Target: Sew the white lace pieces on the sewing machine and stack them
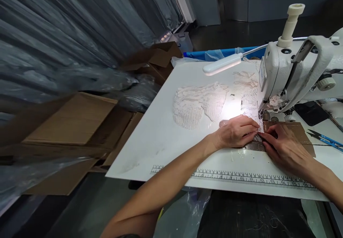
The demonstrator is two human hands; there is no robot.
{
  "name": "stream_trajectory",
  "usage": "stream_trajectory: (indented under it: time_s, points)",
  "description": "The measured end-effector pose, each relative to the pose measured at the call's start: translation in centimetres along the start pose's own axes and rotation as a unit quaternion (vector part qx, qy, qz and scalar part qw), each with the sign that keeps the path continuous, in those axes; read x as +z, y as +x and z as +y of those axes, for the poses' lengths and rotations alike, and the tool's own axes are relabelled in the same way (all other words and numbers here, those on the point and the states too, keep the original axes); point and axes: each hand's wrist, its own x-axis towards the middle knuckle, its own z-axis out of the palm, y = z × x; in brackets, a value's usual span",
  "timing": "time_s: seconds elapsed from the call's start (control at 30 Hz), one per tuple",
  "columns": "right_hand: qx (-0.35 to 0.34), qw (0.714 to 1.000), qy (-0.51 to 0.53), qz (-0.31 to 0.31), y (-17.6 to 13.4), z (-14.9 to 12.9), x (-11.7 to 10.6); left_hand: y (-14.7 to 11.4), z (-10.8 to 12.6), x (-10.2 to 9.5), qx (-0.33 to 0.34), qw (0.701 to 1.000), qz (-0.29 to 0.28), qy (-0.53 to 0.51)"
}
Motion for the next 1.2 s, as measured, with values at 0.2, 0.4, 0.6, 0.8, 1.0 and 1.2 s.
stream_trajectory:
  time_s: [0.2,0.4,0.6,0.8,1.0,1.2]
  points:
    - [-0.024,0.998,-0.052,0.019,-0.6,-0.9,-0.5,-0.6,-0.4,0.4,0.006,0.997,-0.076,0.018]
    - [-0.037,0.998,-0.034,0.021,-1.5,-1.0,-0.6,-0.9,-0.4,0.1,0.011,0.991,-0.130,0.034]
    - [-0.004,0.970,0.227,-0.084,1.8,3.8,-1.8,-0.7,-0.2,-0.3,0.025,0.985,-0.156,0.074]
    - [0.157,0.970,0.181,-0.044,3.6,4.7,-1.4,-0.7,0.1,-0.1,0.008,0.985,-0.153,0.084]
    - [0.025,0.995,0.094,-0.002,1.9,3.8,-0.2,-0.8,0.1,0.0,0.027,0.984,-0.149,0.092]
    - [-0.016,0.996,0.091,0.003,2.1,4.3,0.2,-0.6,0.1,-0.2,0.032,0.982,-0.166,0.086]
